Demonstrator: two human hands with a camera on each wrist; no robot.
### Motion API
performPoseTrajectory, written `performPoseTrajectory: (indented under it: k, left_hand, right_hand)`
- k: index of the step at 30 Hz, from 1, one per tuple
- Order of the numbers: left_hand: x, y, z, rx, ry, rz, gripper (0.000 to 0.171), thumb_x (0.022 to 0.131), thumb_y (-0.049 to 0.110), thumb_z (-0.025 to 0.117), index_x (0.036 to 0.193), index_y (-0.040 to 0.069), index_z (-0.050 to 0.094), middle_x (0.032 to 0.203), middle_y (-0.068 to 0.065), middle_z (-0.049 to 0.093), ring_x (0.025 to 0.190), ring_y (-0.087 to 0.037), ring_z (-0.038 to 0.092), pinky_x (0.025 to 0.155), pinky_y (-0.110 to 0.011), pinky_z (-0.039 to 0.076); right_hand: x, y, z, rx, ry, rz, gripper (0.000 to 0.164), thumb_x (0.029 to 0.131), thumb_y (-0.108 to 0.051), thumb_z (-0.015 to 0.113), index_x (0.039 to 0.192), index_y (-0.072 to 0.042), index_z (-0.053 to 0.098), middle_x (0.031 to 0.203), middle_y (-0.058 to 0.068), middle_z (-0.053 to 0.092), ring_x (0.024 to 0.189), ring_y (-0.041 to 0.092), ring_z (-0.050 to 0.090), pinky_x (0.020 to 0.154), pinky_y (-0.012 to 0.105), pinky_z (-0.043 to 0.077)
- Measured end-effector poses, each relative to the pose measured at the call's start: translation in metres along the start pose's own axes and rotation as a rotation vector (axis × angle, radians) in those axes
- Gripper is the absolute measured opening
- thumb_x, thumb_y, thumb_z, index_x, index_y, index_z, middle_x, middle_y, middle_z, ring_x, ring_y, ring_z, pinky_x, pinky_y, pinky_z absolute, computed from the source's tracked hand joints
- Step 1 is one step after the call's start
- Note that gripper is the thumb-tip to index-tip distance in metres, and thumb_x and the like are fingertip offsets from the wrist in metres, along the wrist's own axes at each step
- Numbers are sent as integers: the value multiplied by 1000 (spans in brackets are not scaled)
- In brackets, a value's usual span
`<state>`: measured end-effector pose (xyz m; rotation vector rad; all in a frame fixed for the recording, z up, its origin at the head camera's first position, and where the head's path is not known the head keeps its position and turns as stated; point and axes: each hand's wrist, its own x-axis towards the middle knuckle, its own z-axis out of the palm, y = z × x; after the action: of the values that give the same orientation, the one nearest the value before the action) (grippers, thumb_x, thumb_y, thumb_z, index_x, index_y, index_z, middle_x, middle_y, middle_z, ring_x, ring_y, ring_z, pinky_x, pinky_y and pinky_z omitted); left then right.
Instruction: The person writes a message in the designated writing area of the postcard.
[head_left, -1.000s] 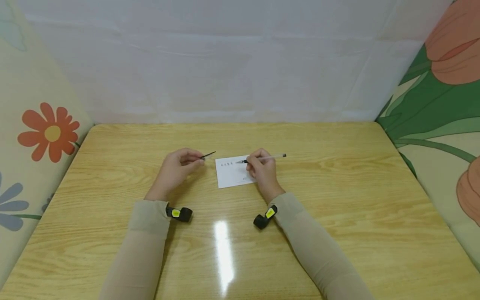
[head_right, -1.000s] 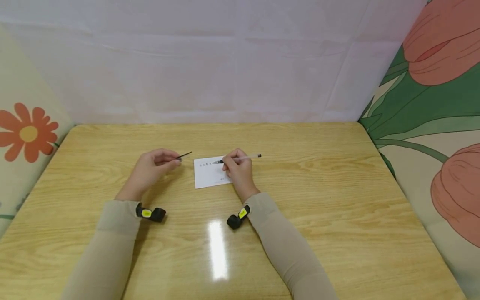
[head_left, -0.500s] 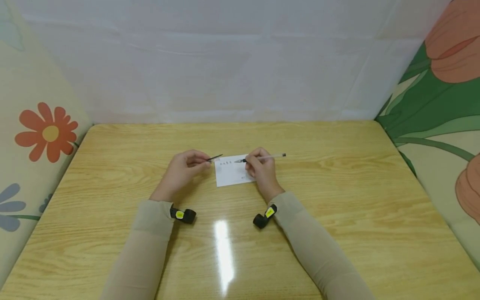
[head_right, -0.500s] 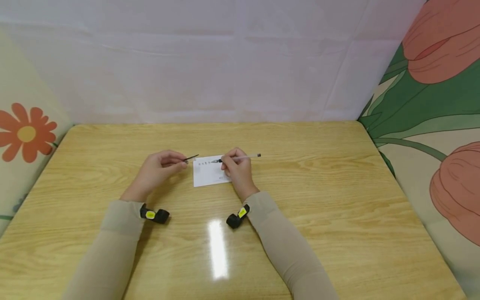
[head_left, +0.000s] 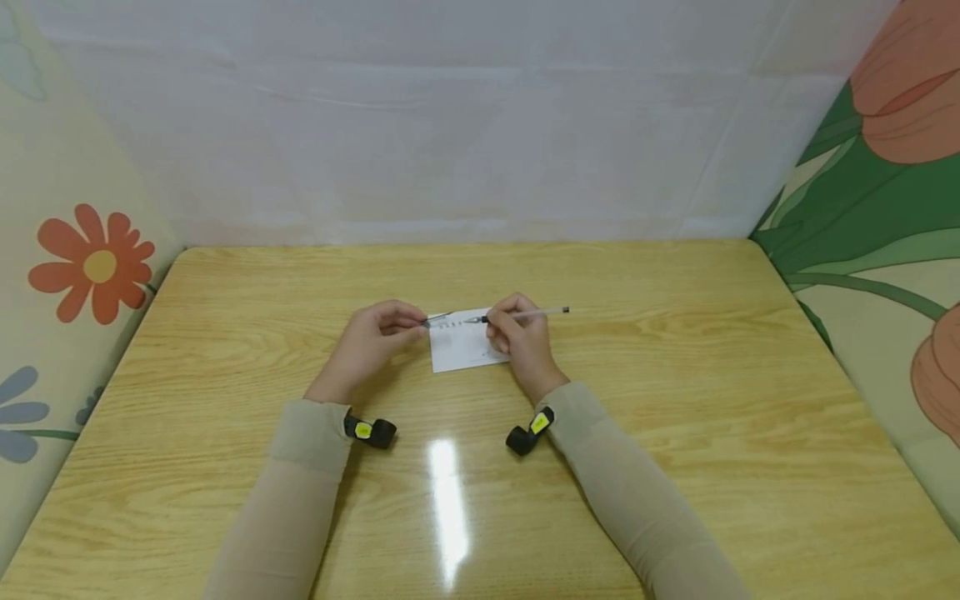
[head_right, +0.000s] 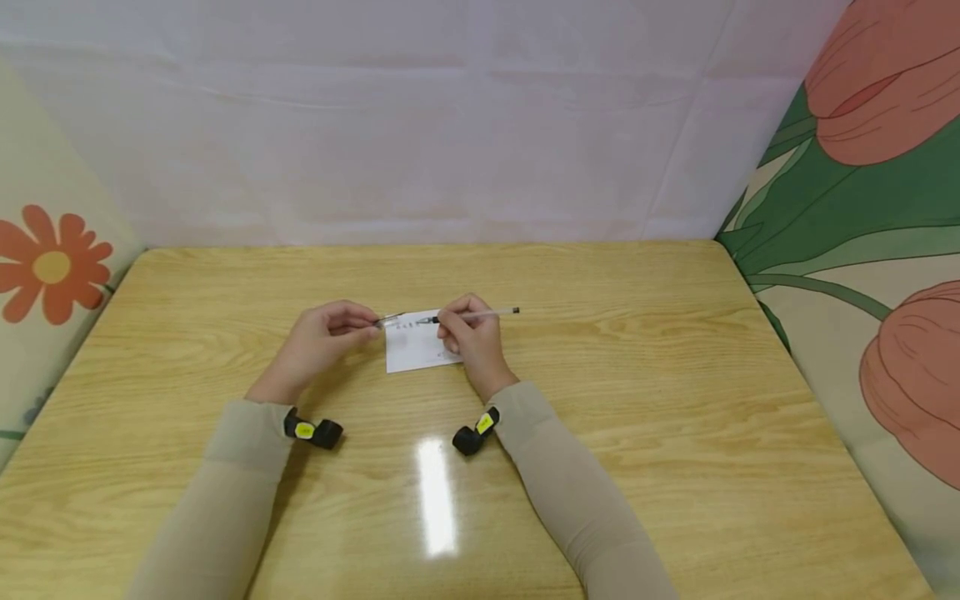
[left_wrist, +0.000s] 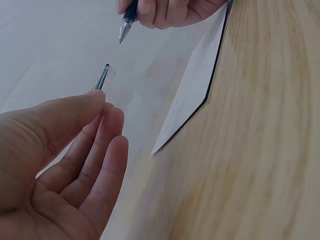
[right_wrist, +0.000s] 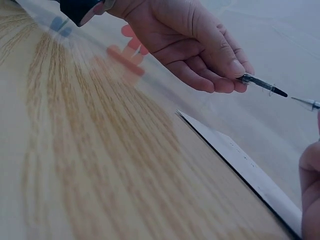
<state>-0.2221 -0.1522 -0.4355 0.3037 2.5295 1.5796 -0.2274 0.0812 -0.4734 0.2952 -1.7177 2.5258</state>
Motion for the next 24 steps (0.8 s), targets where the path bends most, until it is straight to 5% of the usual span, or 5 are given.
performPoseTrajectory:
  k: [24]
  left_hand:
    - [0, 4, 6, -45, -51, -24, 25, 95, 15, 73, 116, 1, 69, 112, -14, 70, 100, -22, 68, 85, -28, 57]
  right_hand:
    - [-1, -1, 0, 26, -102, 46, 11, 95, 0, 63, 88, -7, 60, 66, 1, 59, 48, 6, 40, 46, 17, 33]
